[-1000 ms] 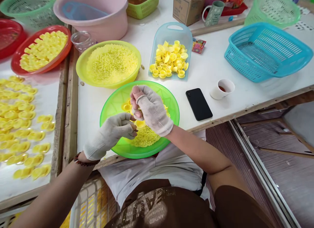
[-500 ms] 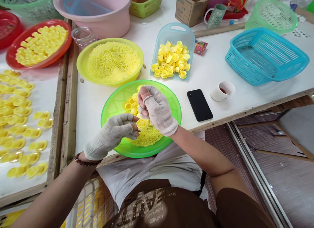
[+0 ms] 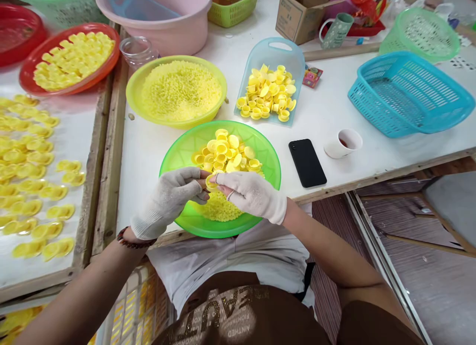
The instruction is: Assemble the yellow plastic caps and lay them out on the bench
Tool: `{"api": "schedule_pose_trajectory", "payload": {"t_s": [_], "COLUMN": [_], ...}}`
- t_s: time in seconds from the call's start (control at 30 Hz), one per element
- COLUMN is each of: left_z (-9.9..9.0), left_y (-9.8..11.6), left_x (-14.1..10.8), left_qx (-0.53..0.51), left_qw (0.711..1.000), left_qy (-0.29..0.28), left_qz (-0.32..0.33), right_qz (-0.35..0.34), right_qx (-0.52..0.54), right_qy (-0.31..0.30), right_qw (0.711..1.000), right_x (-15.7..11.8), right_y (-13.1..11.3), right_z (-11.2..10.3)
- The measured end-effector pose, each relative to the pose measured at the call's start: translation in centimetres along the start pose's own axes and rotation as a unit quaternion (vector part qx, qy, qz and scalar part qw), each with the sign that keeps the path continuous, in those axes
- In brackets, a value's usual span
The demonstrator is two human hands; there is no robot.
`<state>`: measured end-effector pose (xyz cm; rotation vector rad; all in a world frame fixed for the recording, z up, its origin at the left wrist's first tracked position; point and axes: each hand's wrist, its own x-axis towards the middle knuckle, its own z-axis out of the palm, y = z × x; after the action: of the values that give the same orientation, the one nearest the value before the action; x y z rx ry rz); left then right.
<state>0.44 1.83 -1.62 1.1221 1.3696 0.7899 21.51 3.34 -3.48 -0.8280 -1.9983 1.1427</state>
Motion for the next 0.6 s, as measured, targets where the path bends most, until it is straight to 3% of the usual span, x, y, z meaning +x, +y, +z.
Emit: {"api": "schedule_pose_trajectory", "payload": {"t_s": [0.07,0.27,0.4,0.5,0.6], "left_z": [-0.1,-0.1,-1.4,-4.9,-11.0], "left_y": [-0.1,-0.4,0.1,0.0,-1.5], "left_x": [0.1,0.3,-1.0,-3.0,-6.0], "left_qx": [-0.017,-0.045,-0.08,-0.071,-0.028], "left_qw": [1.0,0.999,0.996,0.994,0.973], "left_qy": [0.01,0.012,0.024,0.082,0.223], "left_qz": [-0.004,-0.004,0.004,0.027,0.045], "right_qz": [-0.014,0.001,0.007,0.028,0.022], "right_qx": [-0.034,-0.11,-0.146,-0.188,-0.237], "right_qy": [-0.009,0.041,-0.024,-0.089,-0.122], "right_qw": [0.999,0.993,0.989,0.978,0.964], "right_x": [-0.4,-0.8,-0.9,-1.4,-1.6], "right_y": [0.1,0.4,0.8,1.0,1.7], "right_z": [-0.1,-0.8,-0.2,0.1,0.1]}}
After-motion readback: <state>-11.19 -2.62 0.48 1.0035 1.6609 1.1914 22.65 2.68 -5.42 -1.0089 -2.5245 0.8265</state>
